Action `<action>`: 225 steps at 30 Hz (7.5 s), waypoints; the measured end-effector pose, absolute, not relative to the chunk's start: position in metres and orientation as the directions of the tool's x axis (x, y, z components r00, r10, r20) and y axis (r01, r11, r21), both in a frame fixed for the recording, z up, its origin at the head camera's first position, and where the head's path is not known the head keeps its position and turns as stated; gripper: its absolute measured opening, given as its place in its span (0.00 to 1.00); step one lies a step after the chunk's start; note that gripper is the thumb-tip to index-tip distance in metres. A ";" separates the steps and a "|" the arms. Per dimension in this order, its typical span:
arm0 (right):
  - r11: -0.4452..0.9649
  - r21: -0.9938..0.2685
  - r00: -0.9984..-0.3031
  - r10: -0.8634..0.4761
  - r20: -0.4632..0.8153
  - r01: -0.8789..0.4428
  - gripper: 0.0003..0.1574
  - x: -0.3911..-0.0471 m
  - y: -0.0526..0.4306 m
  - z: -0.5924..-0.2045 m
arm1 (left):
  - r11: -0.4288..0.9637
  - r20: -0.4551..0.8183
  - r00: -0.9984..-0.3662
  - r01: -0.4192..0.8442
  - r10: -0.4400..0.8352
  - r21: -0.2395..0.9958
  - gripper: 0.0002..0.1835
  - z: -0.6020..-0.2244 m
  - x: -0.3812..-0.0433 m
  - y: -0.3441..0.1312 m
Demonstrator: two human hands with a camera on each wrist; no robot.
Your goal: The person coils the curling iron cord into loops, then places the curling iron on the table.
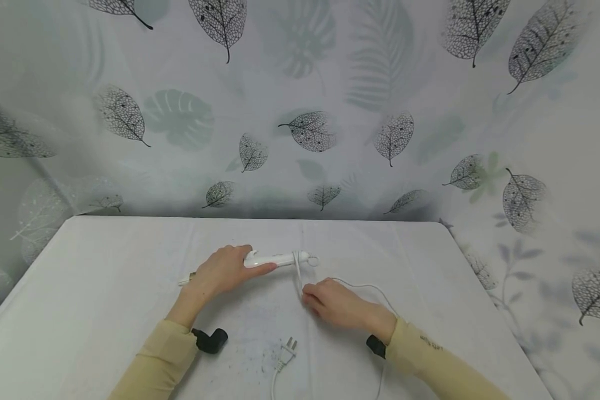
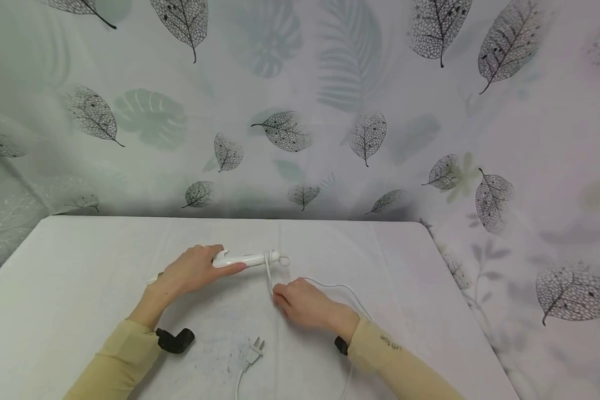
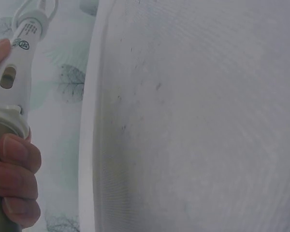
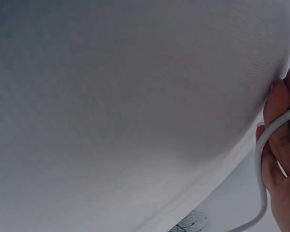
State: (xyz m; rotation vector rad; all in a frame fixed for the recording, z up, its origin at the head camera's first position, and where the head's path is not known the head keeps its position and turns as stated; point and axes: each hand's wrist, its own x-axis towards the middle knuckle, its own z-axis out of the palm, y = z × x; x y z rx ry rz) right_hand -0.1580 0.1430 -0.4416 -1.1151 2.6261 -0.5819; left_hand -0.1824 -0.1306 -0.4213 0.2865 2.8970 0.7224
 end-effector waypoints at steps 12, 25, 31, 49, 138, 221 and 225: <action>0.626 -0.486 -0.699 -0.714 -0.041 -0.610 0.14 -0.169 0.143 -0.442 | 0.825 -0.083 -0.960 0.183 0.267 0.535 0.40 -0.417 -0.181 -0.130; 0.572 -0.526 -0.705 -0.705 0.076 -0.629 0.08 -0.183 0.156 -0.445 | 0.781 -0.090 -0.927 0.250 0.363 0.573 0.32 -0.418 -0.179 -0.130; 0.571 -0.573 -0.722 -0.690 0.055 -0.588 0.04 -0.189 0.159 -0.441 | 0.779 -0.117 -0.916 0.255 0.385 0.573 0.31 -0.419 -0.179 -0.128; 0.599 -0.190 -0.618 -0.784 0.061 -0.778 0.07 -0.213 0.154 -0.428 | 0.791 -0.153 -0.900 0.265 0.408 0.551 0.31 -0.422 -0.175 -0.124; 0.659 -0.494 -0.793 -0.600 0.109 -0.567 0.09 -0.151 0.141 -0.407 | 0.855 -0.190 -0.945 0.138 0.264 0.501 0.33 -0.420 -0.178 -0.127; 0.613 -0.405 -0.684 -0.729 0.044 -0.679 0.11 -0.166 0.145 -0.446 | 0.801 -0.057 -0.940 0.253 0.336 0.543 0.36 -0.411 -0.175 -0.124; 0.612 -0.445 -0.697 -0.716 0.039 -0.654 0.12 -0.171 0.149 -0.446 | 0.803 -0.052 -0.941 0.255 0.333 0.540 0.37 -0.410 -0.174 -0.125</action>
